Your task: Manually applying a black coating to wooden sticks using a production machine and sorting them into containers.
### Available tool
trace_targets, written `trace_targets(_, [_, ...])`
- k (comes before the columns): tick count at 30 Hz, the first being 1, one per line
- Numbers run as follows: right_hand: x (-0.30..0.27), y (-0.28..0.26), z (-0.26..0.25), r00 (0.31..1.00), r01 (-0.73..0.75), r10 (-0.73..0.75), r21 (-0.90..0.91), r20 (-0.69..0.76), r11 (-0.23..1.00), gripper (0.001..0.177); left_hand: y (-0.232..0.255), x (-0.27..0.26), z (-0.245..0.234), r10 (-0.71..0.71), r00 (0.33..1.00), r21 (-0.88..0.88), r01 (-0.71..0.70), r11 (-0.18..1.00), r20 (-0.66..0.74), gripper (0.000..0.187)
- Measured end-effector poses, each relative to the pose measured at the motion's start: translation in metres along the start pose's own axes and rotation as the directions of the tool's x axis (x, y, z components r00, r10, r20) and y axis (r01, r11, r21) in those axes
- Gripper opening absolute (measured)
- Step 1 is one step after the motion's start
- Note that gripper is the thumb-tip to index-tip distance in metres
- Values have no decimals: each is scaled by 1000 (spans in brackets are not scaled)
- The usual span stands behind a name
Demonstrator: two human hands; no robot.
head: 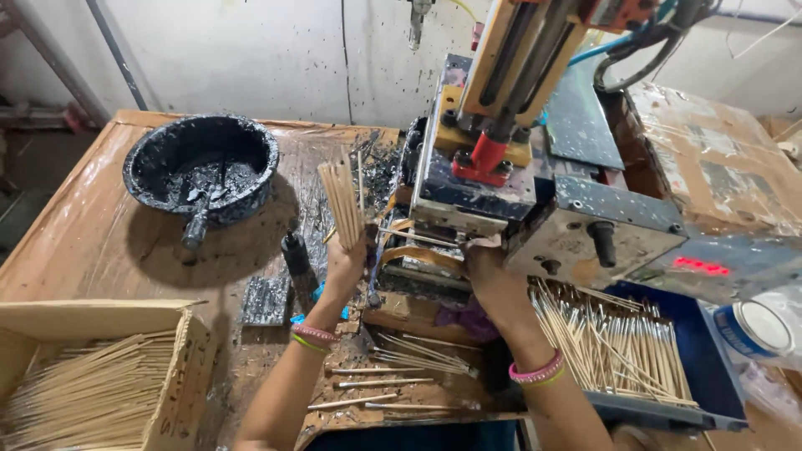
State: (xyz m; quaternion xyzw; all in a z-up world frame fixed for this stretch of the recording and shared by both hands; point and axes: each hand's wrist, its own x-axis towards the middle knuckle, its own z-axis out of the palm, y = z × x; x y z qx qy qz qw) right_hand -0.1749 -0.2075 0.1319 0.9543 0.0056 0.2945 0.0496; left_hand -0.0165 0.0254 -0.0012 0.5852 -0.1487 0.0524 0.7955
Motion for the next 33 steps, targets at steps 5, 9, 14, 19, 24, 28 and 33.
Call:
trace_targets(5, [-44, -4, -36, 989, -133, 145, 270, -24, 954, 18, -29, -103, -84, 6, 999, 398, -19, 917, 35, 16])
trace_targets(9, [-164, 46, -8, 808, -416, 588, 701, -7, 579, 28, -92, -172, -195, 35, 999, 540, -52, 840, 42, 20])
trace_targets(14, [-198, 35, -31, 787, -557, 617, 407, -22, 724, 31, -34, -185, -145, -120, 992, 577, 76, 813, 38, 12])
trace_targets(19, [-167, -12, -12, 840, -511, 430, 750, 331, 420, 38, 11, -169, -76, -180, 843, 561, -164, 812, 506, 8])
trace_targets(24, [-128, 7, 19, 898, -385, 192, 919, 395, -91, 15, 63, -115, -53, 61, 784, 153, -195, 969, 618, 28])
trace_targets(28, [-61, -8, -22, 985, -168, 94, 919, 144, 356, 33, 72, -47, -57, -19, 932, 145, -36, 989, 362, 20])
trace_targets(33, [0, -31, -31, 988, 135, -109, 260, -112, 956, 52, 38, 14, -21, -9, 999, 155, 1, 988, 50, 16])
